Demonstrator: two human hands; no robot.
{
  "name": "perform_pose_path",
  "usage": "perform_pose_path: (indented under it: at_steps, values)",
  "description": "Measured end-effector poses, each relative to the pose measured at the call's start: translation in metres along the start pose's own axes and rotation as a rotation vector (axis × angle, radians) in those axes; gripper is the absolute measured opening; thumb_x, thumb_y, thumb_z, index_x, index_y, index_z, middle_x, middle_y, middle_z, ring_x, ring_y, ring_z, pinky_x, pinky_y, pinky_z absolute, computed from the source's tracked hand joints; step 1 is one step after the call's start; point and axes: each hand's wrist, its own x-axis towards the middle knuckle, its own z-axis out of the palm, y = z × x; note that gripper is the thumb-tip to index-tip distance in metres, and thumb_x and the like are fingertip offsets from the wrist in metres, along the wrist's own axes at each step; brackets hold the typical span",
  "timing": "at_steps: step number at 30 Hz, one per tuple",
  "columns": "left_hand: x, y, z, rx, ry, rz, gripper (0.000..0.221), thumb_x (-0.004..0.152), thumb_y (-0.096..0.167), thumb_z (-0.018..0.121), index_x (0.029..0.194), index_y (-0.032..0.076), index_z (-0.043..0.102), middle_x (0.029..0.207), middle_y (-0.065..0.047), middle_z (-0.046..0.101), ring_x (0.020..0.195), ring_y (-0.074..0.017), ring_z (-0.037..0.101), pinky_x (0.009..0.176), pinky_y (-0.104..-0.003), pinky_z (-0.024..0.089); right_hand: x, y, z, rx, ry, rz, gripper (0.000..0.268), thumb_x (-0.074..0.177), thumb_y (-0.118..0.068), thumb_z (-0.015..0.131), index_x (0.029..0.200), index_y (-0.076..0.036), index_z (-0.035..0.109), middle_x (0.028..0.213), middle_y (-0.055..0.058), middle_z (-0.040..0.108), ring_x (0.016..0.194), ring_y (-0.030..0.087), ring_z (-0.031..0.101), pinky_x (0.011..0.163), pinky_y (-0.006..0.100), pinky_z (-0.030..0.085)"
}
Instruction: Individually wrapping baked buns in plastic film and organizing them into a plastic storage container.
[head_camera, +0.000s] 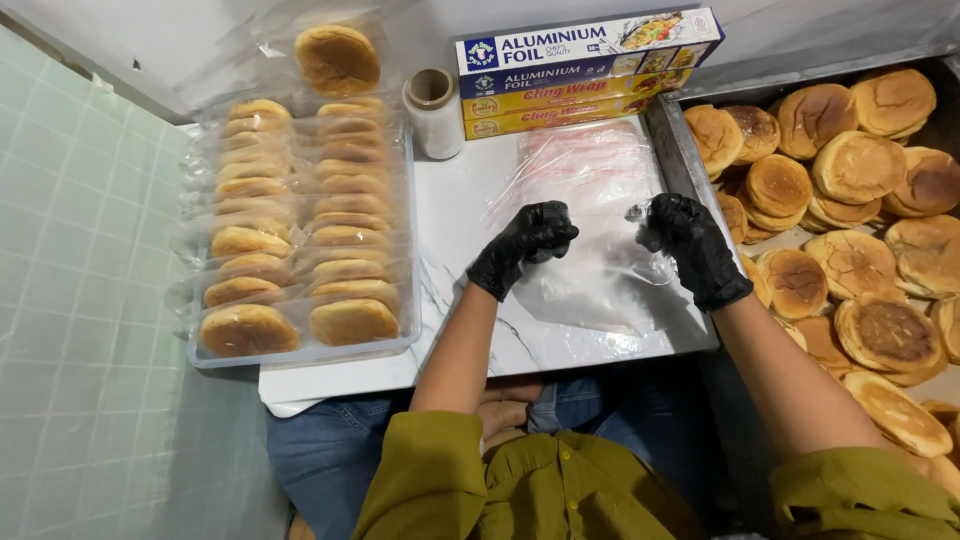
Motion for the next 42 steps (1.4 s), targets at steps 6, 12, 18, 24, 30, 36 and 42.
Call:
perform_pose_path:
  at_steps: [6,12,18,24,30,36,42]
  values:
    - [0.010,-0.011,-0.006,0.090,0.051,0.106,0.021,0.082,0.009,0.081,0.075,0.004,0.061,0.052,-0.008,0.053,0.041,-0.0055,0.046,0.037,-0.015,0.031,0.001,-0.006,0.014,-0.088,0.039,-0.075,0.017,0.100,-0.018,0.065,0.100,-0.002,0.068,0.077,0.016,0.066,0.057,0.015,0.059,0.053,0.019,0.043]
    - [0.005,-0.008,-0.005,0.063,0.129,0.147,0.019,0.082,0.008,0.084,0.086,0.006,0.066,0.073,-0.010,0.067,0.046,-0.0087,0.053,0.043,-0.017,0.038,0.001,-0.010,0.016,-0.236,0.053,-0.122,0.017,0.101,-0.019,0.066,0.105,-0.004,0.072,0.071,0.012,0.066,0.047,0.005,0.047,0.044,0.014,0.029]
    - [0.010,-0.012,-0.010,0.147,0.151,0.139,0.027,0.081,0.005,0.085,0.102,0.000,0.071,0.067,-0.005,0.062,0.052,-0.0078,0.059,0.048,-0.015,0.042,-0.004,-0.022,0.037,-0.296,0.141,-0.164,0.022,0.094,-0.012,0.076,0.115,-0.008,0.073,0.090,0.011,0.073,0.060,0.011,0.061,0.060,0.018,0.048]
    - [0.007,-0.009,-0.010,0.191,0.213,0.096,0.024,0.081,0.009,0.087,0.101,0.004,0.073,0.067,0.000,0.057,0.051,-0.0083,0.057,0.048,-0.018,0.043,-0.037,-0.061,0.049,-1.273,0.057,-0.472,0.059,0.093,-0.026,0.075,0.148,-0.021,0.055,0.138,0.015,0.061,0.079,0.030,0.071,0.066,0.042,0.057]
    - [0.019,-0.029,-0.026,0.245,0.256,0.022,0.023,0.081,0.014,0.088,0.098,0.010,0.074,0.068,0.004,0.053,0.054,-0.0080,0.055,0.050,-0.016,0.042,-0.052,-0.105,0.036,-1.448,0.123,-0.886,0.062,0.092,-0.025,0.078,0.150,-0.017,0.057,0.136,0.011,0.065,0.089,0.034,0.071,0.082,0.047,0.057]
    - [0.006,-0.010,-0.005,0.348,0.182,-0.015,0.007,0.088,0.009,0.074,0.086,0.013,0.068,0.074,0.007,0.059,0.061,-0.0055,0.047,0.057,-0.020,0.042,-0.111,-0.158,-0.087,-2.055,0.192,-0.534,0.040,0.093,-0.029,0.074,0.131,-0.016,0.074,0.103,0.003,0.079,0.091,0.024,0.073,0.109,0.044,0.046]
    - [-0.001,0.000,0.011,0.378,0.139,-0.014,0.007,0.088,0.009,0.074,0.086,0.012,0.068,0.074,0.007,0.059,0.062,-0.0058,0.047,0.058,-0.020,0.043,-0.172,-0.152,-0.194,-1.913,0.193,0.774,0.062,0.089,-0.055,0.066,0.143,-0.026,0.063,0.132,0.002,0.074,0.112,0.031,0.074,0.099,0.044,0.057]
